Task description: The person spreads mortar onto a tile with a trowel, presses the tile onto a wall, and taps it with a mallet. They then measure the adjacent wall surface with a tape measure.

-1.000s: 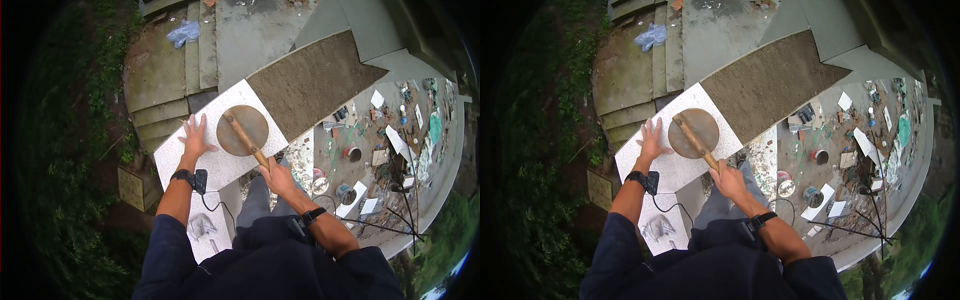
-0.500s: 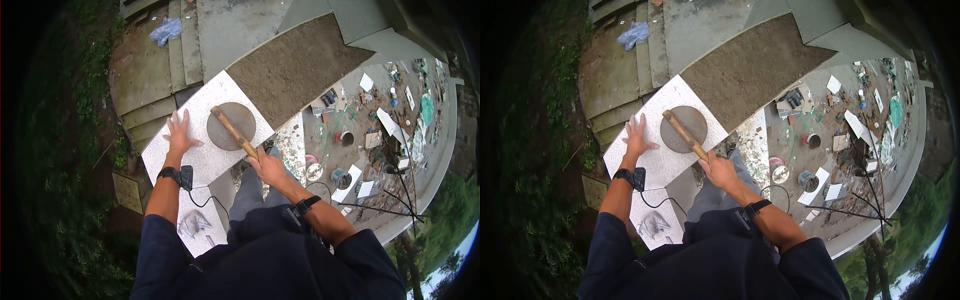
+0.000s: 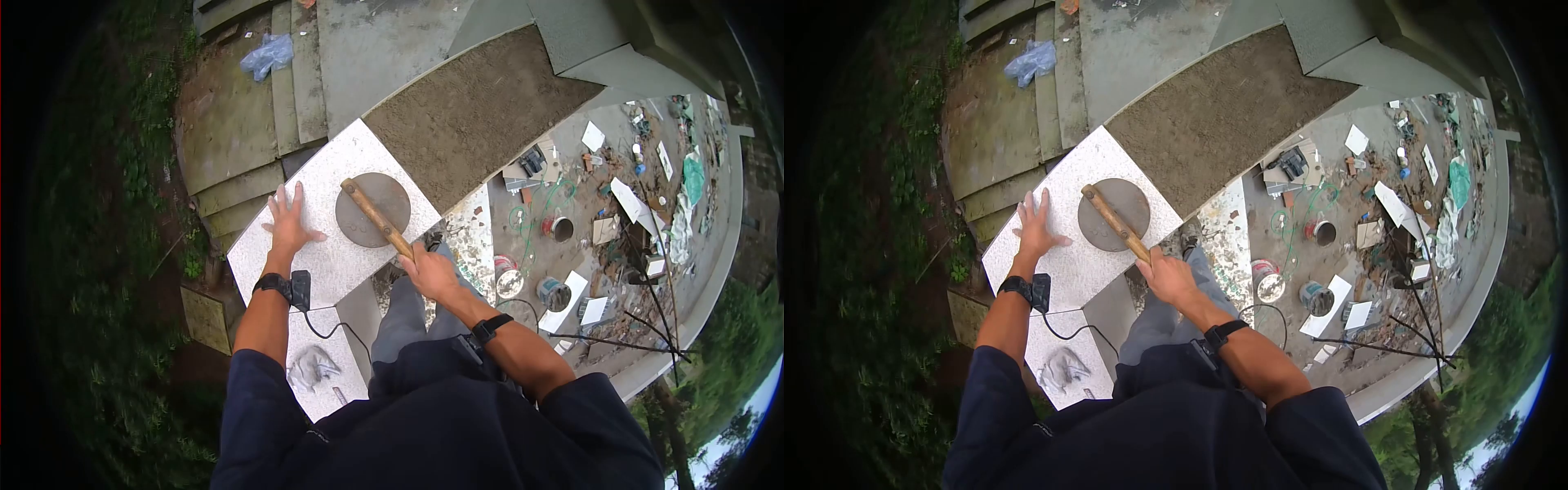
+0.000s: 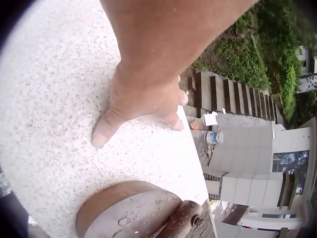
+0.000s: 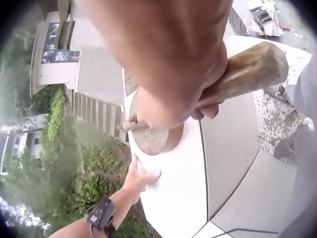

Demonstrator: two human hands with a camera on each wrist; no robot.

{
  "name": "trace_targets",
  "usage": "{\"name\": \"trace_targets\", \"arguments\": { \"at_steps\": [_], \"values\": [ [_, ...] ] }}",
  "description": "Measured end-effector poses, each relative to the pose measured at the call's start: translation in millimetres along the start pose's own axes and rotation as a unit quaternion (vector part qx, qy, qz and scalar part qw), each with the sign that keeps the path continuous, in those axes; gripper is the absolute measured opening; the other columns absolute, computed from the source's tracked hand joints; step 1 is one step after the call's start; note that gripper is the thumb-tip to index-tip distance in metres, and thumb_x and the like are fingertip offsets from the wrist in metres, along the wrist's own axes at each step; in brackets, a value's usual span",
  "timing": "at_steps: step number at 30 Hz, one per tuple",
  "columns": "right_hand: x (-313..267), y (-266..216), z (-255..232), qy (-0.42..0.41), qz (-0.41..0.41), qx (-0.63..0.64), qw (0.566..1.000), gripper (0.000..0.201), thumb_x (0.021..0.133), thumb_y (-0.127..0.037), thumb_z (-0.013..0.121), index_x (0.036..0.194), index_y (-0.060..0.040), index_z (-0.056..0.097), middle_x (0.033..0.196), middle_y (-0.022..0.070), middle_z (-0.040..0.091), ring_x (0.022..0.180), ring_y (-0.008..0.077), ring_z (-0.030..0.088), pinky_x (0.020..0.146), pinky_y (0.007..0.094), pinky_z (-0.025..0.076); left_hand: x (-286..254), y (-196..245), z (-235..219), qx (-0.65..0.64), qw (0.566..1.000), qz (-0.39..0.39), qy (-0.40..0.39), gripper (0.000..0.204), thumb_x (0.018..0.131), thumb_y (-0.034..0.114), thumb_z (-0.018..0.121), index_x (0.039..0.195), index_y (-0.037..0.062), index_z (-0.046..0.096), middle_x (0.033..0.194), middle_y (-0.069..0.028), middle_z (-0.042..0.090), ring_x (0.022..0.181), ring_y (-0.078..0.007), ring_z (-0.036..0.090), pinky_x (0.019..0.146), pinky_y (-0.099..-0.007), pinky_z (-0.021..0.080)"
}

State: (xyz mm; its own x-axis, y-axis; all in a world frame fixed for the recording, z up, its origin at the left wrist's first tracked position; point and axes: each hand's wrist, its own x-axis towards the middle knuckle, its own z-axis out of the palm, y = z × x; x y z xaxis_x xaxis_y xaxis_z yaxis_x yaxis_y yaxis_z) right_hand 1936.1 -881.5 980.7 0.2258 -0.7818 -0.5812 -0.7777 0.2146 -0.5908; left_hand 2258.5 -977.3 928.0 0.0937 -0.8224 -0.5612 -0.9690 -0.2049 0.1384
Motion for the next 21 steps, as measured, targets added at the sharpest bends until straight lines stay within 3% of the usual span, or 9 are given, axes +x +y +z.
{"name": "trace_targets", "arguments": {
  "at_steps": [10, 13, 19, 21],
  "values": [
    [2.2, -13.8, -8.0, -0.01, 0.007, 0.005, 1.0, 0.043, 0.102, -0.041, 0.051, 0.103, 0.0017, 0.05, 0.082, 0.0279, 0.068, 0.078, 0.0493, 0.066, 0.073, 0.0582, 0.05, -2.2, 1.9, -0.6, -0.015, 1.0, -0.002, 0.007, 0.144, 0.044, 0.03, 0.101, 0.161, 0.0304, 0.018, 0.169, -0.015, 0.004, 0.153, -0.046, 0.006, 0.106, -0.0822, 0.023],
    [-1.1, -12.5, -3.9, 0.014, -0.025, 0.025, 0.999, 0.043, 0.103, -0.041, 0.05, 0.102, 0.0017, 0.05, 0.081, 0.0278, 0.068, 0.08, 0.0486, 0.066, 0.073, 0.0573, 0.05, -3.3, -0.5, 1.4, -0.024, 1.0, 0.002, 0.015, 0.144, 0.043, 0.03, 0.101, 0.161, 0.0307, 0.018, 0.169, -0.0151, 0.004, 0.153, -0.0461, 0.007, 0.106, -0.0821, 0.023],
    [7.2, -14.3, -9.2, -0.015, 0.011, 0.003, 1.0, 0.044, 0.103, -0.042, 0.049, 0.103, 0.0015, 0.05, 0.081, 0.0282, 0.068, 0.08, 0.0485, 0.066, 0.073, 0.0568, 0.05, -1.8, -0.4, 1.1, -0.015, 1.0, 0.002, 0.01, 0.144, 0.044, 0.031, 0.101, 0.161, 0.0316, 0.018, 0.169, -0.0152, 0.005, 0.153, -0.0465, 0.008, 0.106, -0.082, 0.022],
    [4.9, -9.7, -2.5, 0.018, -0.017, 0.023, 0.999, 0.044, 0.103, -0.042, 0.049, 0.103, 0.002, 0.05, 0.081, 0.0282, 0.068, 0.079, 0.0489, 0.066, 0.073, 0.0571, 0.05, -2.3, -1.1, 1.1, -0.015, 1.0, -0.002, 0.007, 0.144, 0.044, 0.031, 0.101, 0.161, 0.0315, 0.017, 0.169, -0.0151, 0.004, 0.153, -0.0463, 0.008, 0.107, -0.0818, 0.022]
  ]
}}
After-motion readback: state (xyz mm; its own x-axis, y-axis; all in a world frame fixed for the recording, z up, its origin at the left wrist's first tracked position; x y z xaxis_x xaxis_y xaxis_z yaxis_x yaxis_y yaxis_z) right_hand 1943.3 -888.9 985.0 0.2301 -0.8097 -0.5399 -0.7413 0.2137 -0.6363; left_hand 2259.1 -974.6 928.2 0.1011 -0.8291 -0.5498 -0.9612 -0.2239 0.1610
